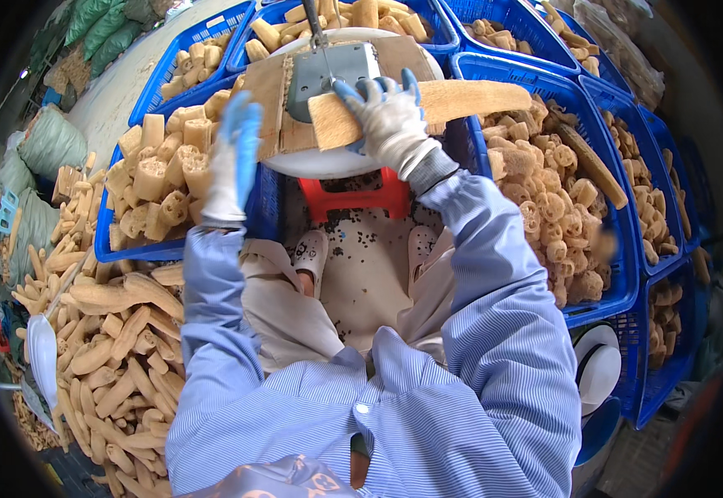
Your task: The person, wearing gloves, uses a small vertical saw to cut a whole dried loofah into smaller sections, handling several loofahs from one blue crate and placing the cut pieces into another.
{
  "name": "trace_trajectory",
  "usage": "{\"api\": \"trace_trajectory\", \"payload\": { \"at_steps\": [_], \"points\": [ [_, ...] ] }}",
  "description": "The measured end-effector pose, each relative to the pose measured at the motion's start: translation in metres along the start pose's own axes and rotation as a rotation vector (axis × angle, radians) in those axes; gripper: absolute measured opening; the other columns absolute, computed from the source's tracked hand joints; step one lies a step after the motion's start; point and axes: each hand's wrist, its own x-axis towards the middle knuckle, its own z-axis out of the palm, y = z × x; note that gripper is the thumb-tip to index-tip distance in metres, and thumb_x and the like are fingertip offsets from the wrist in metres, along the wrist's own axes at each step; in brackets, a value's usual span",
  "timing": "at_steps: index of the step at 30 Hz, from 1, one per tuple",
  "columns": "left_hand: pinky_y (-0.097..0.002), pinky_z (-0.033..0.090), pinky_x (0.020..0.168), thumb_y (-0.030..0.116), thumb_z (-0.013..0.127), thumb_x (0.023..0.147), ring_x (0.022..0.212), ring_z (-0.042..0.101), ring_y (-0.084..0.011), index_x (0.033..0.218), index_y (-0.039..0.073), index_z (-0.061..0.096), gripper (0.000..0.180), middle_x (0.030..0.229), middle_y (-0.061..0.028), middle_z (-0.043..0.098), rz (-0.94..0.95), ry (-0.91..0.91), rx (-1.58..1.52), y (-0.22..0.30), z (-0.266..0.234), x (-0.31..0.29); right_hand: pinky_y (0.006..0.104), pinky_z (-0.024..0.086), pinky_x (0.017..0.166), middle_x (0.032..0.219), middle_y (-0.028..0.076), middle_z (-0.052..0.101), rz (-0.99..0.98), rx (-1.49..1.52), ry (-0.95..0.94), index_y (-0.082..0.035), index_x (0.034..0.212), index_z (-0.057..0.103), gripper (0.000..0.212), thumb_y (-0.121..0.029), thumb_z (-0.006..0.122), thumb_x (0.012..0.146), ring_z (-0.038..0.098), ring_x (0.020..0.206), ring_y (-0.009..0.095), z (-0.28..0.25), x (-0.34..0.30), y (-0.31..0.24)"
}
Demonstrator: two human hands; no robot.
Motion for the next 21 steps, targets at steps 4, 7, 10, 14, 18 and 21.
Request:
{"api": "trace_trajectory", "payload": {
  "at_steps": [4, 7, 10, 14, 18, 21],
  "points": [
    [-0.0280, 0.049, 0.090, 0.050, 0.061, 0.096, 0.102, 0.061, -0.0139, 0.141, 0.011, 0.051, 0.060, 0.119, -0.0064, 0.065, 0.002, -0.277, -0.061, -0.003, 0.043, -0.009, 0.0665, 0.012, 0.117, 0.144, 0.005, 0.047, -0.063, 0.040, 0.228, -0.030, 0.154, 0.035, 0.096, -0.039, 0.082, 0.071, 0.042, 0.137, 0.028, 0.012, -0.024, -0.029],
    [-0.0251, 0.046, 0.095, 0.028, 0.073, 0.091, 0.109, 0.057, -0.0097, 0.127, 0.008, 0.063, 0.042, 0.123, -0.0021, 0.063, 0.052, -0.355, -0.328, -0.016, 0.035, 0.001, 0.0667, 0.012, 0.117, 0.146, 0.005, 0.046, 0.012, 0.024, 0.223, -0.030, 0.154, 0.032, 0.100, -0.047, 0.083, 0.070, 0.042, 0.137, 0.029, 0.011, -0.026, -0.028],
    [-0.0264, 0.045, 0.101, 0.010, 0.081, 0.081, 0.122, 0.054, -0.0129, 0.128, 0.010, 0.063, 0.051, 0.132, -0.0029, 0.060, 0.167, -0.409, -0.438, -0.025, 0.017, 0.007, 0.0640, 0.015, 0.118, 0.141, 0.005, 0.052, 0.166, 0.057, 0.109, -0.030, 0.154, 0.033, 0.108, -0.049, 0.088, 0.063, 0.046, 0.134, 0.028, 0.008, -0.027, 0.016],
    [-0.0288, 0.037, 0.111, 0.020, 0.078, 0.086, 0.137, 0.043, -0.0167, 0.134, 0.012, 0.060, 0.052, 0.145, -0.0052, 0.049, 0.277, -0.355, -0.450, -0.030, 0.002, 0.002, 0.0574, 0.016, 0.120, 0.135, 0.000, 0.059, 0.150, 0.167, 0.126, -0.033, 0.141, 0.053, 0.087, -0.040, 0.091, 0.063, 0.050, 0.131, 0.024, 0.017, -0.033, 0.054],
    [-0.0322, 0.037, 0.113, 0.048, 0.059, 0.098, 0.136, 0.042, -0.0183, 0.149, 0.016, 0.046, 0.061, 0.142, -0.0028, 0.050, 0.067, -0.221, -0.385, -0.032, -0.002, -0.004, 0.0550, 0.019, 0.119, 0.126, 0.000, 0.061, 0.144, 0.154, 0.335, -0.033, 0.139, 0.056, 0.082, -0.037, 0.089, 0.064, 0.052, 0.126, 0.022, 0.026, -0.030, 0.044],
    [-0.0319, 0.039, 0.111, 0.039, 0.062, 0.098, 0.128, 0.048, -0.0169, 0.148, 0.014, 0.045, 0.058, 0.135, -0.0037, 0.054, -0.101, -0.100, -0.524, -0.029, 0.005, -0.007, 0.0540, 0.020, 0.119, 0.127, 0.001, 0.060, 0.131, 0.148, 0.413, -0.032, 0.138, 0.057, 0.080, -0.034, 0.088, 0.064, 0.052, 0.126, 0.022, 0.022, -0.032, 0.029]
  ]
}}
